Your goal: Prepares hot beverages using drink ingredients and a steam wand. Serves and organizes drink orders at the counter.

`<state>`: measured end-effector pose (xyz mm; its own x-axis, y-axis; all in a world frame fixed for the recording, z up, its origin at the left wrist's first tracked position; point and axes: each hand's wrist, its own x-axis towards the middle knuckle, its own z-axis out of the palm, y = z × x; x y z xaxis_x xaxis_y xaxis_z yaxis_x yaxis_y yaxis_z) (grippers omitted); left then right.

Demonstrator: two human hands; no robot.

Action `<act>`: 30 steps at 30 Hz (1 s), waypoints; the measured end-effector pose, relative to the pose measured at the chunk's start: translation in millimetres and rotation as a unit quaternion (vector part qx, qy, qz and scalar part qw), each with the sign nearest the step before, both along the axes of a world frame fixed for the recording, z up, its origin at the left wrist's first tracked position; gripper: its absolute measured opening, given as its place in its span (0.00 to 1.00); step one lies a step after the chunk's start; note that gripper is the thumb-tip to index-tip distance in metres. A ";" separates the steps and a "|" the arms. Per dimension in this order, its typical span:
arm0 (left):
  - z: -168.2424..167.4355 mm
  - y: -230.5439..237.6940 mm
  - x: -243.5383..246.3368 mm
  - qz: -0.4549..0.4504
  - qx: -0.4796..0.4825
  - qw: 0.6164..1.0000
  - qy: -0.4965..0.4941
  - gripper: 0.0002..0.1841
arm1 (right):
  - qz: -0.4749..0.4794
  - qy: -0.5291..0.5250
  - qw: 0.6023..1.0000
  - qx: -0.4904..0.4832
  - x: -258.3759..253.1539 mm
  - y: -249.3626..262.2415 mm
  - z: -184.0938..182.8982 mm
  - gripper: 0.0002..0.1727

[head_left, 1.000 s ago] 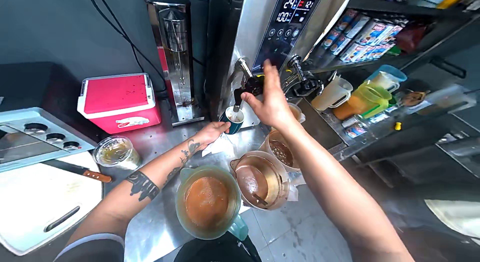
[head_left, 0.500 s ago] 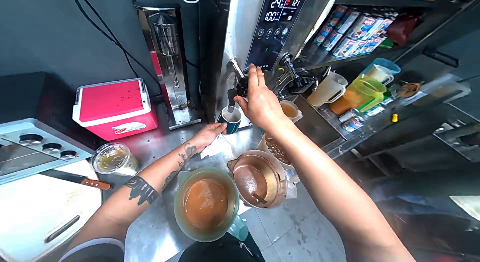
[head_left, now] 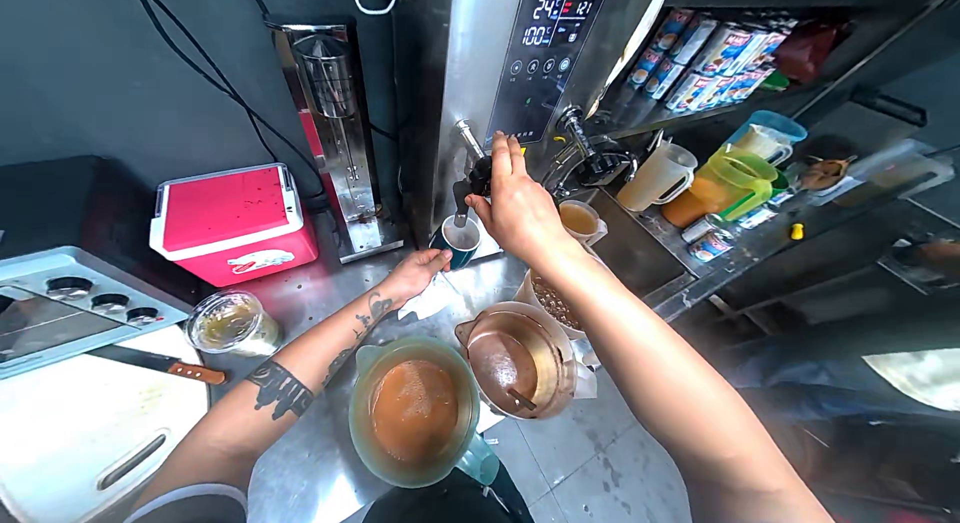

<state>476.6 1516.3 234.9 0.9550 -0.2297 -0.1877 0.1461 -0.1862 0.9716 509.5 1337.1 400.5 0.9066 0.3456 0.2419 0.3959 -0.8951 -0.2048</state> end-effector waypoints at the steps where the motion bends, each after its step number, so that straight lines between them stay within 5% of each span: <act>1: -0.1 0.3 -0.1 -0.002 0.005 1.000 -0.003 0.23 | 0.000 0.000 1.000 0.001 -0.1 0.0 -0.1 0.53; 30: 1.5 -0.8 1.9 -0.014 -0.069 0.997 0.040 0.24 | -0.019 0.014 1.000 -0.015 -1.9 2.5 2.7 0.52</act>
